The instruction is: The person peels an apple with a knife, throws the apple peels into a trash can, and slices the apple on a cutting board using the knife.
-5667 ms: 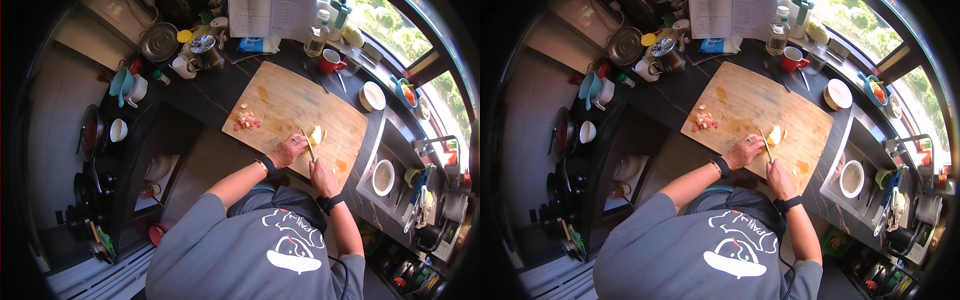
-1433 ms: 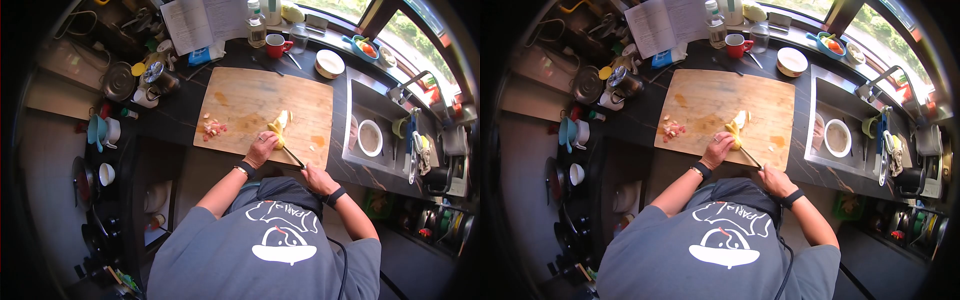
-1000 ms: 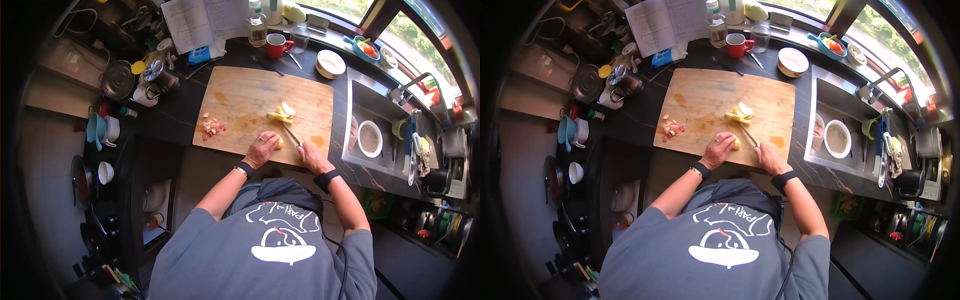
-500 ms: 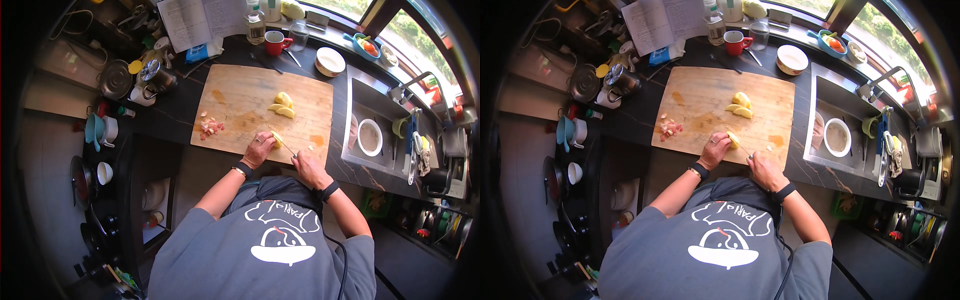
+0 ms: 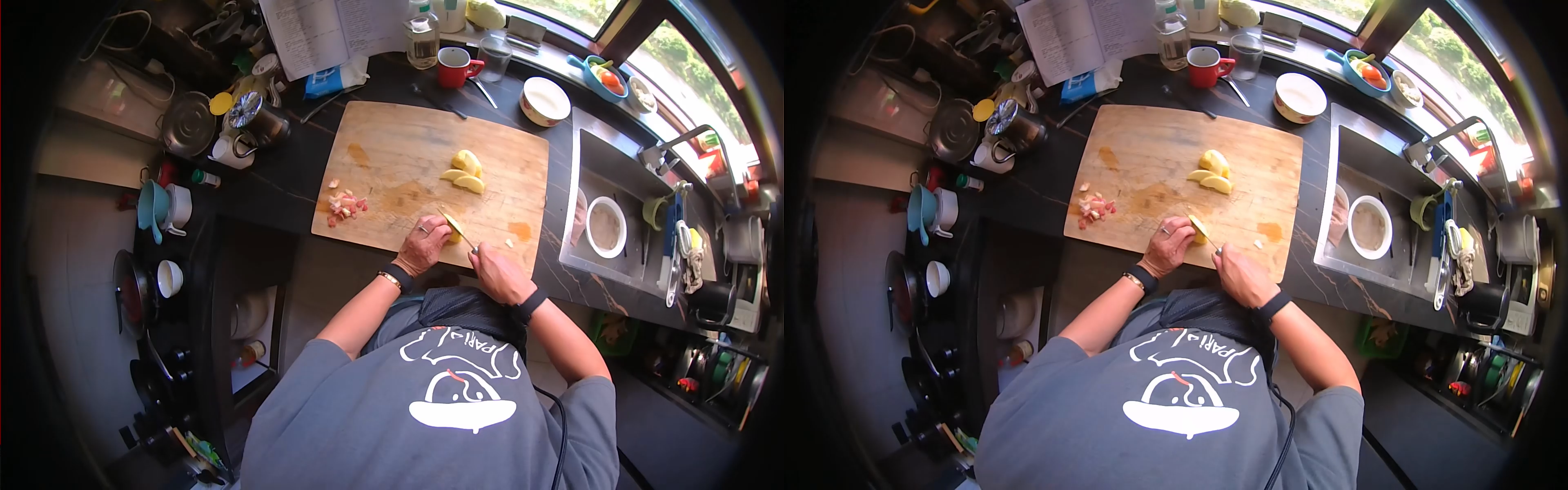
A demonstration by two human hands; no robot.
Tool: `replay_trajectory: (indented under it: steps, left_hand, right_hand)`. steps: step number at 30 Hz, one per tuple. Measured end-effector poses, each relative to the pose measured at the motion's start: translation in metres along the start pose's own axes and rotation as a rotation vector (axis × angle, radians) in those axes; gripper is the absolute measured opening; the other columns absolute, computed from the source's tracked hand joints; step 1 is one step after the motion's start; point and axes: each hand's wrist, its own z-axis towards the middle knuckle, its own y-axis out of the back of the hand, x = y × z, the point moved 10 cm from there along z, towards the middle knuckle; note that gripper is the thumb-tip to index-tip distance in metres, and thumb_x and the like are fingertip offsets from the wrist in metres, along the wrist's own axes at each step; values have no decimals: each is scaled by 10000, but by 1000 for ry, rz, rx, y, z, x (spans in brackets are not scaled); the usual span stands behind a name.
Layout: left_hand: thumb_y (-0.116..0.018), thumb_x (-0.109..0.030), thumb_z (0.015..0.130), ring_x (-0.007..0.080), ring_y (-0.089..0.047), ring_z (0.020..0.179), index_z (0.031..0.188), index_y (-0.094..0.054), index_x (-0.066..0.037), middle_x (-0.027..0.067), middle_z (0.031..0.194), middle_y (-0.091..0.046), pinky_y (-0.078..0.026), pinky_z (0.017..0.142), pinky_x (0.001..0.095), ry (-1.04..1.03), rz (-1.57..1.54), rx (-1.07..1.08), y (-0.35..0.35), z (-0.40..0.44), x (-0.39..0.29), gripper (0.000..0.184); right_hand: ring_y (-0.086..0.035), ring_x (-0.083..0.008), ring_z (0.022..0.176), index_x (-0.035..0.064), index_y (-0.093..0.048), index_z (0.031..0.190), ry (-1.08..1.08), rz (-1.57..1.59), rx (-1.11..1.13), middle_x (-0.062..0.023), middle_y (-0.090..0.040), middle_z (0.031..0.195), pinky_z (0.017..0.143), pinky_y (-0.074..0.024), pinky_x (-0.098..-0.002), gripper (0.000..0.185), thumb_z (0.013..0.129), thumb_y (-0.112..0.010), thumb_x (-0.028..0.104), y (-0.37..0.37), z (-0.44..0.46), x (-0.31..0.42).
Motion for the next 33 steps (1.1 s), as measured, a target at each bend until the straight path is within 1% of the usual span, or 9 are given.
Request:
replay_trajectory:
  steps: [2, 8, 12, 19, 22, 24, 26, 27, 33]
  left_hand:
    - [-665, -11, 772, 305, -564, 943, 909, -590, -44, 108, 992, -588, -487, 827, 380, 3, -3, -6, 0, 0, 0, 159]
    - [-662, -7, 777, 313, -566, 931, 911, -595, -44, 115, 989, -591, -487, 818, 384, 19, -6, -16, 0, 0, 4, 154]
    - [-665, -4, 773, 314, -563, 925, 916, -594, -46, 115, 985, -585, -485, 812, 386, 20, -16, -7, 0, 1, 3, 165]
    - [-672, -19, 763, 303, -552, 933, 908, -574, -58, 101, 983, -555, -490, 806, 377, 12, 7, 6, -1, -1, 3, 180]
    - [-674, -13, 759, 303, -553, 930, 909, -576, -57, 102, 984, -554, -494, 799, 374, 6, 23, -10, -2, -3, 2, 185]
    - [-679, -9, 754, 303, -555, 928, 909, -577, -54, 102, 983, -557, -497, 795, 372, -15, 37, -10, -1, -4, 1, 191]
    - [-682, 1, 751, 304, -556, 925, 915, -584, -48, 107, 982, -565, -489, 800, 375, -18, 22, -21, -1, -4, 1, 197]
    - [-685, 12, 749, 305, -558, 923, 921, -592, -42, 112, 981, -573, -481, 805, 377, -17, 8, -29, 0, -4, 1, 203]
    - [-683, 13, 752, 305, -561, 925, 919, -594, -35, 112, 977, -580, -481, 808, 380, -11, -22, -44, 2, -3, 1, 195]
  right_hand:
    - [-603, -440, 669, -39, -441, 881, -9, 42, 27, -281, -585, 670, 599, -474, -491, 291, 970, -436, 238, -5, 9, 0]
    - [-598, -447, 668, -32, -444, 890, -43, 14, 8, -287, -592, 688, 609, -474, -499, 287, 968, -438, 244, -33, 24, -19]
    - [-598, -451, 665, -28, -442, 890, -28, 40, -3, -286, -593, 688, 609, -473, -508, 284, 965, -447, 246, -33, 6, -29]
    - [-591, -473, 722, -8, -435, 926, -159, 57, 110, -289, -596, 743, 640, -466, -528, 279, 976, -444, 266, -21, -52, -50]
    - [-586, -477, 725, -7, -432, 929, -170, 69, 23, -289, -595, 756, 641, -460, -529, 277, 976, -446, 266, -4, -50, -54]
    - [-586, -476, 734, -10, -430, 927, -172, 67, -6, -293, -593, 754, 636, -458, -529, 276, 973, -450, 262, 7, -40, -41]
    - [-587, -473, 706, -17, -432, 919, -91, 91, -58, -286, -591, 717, 625, -459, -529, 277, 971, -453, 254, 9, -30, -26]
    - [-587, -473, 706, -17, -432, 919, -92, 90, -63, -286, -591, 717, 625, -459, -529, 277, 971, -453, 254, 9, -28, -21]
    - [-589, -461, 638, -34, -439, 900, -33, 8, -22, -268, -581, 641, 603, -466, -522, 280, 966, -459, 238, -1, -25, -8]
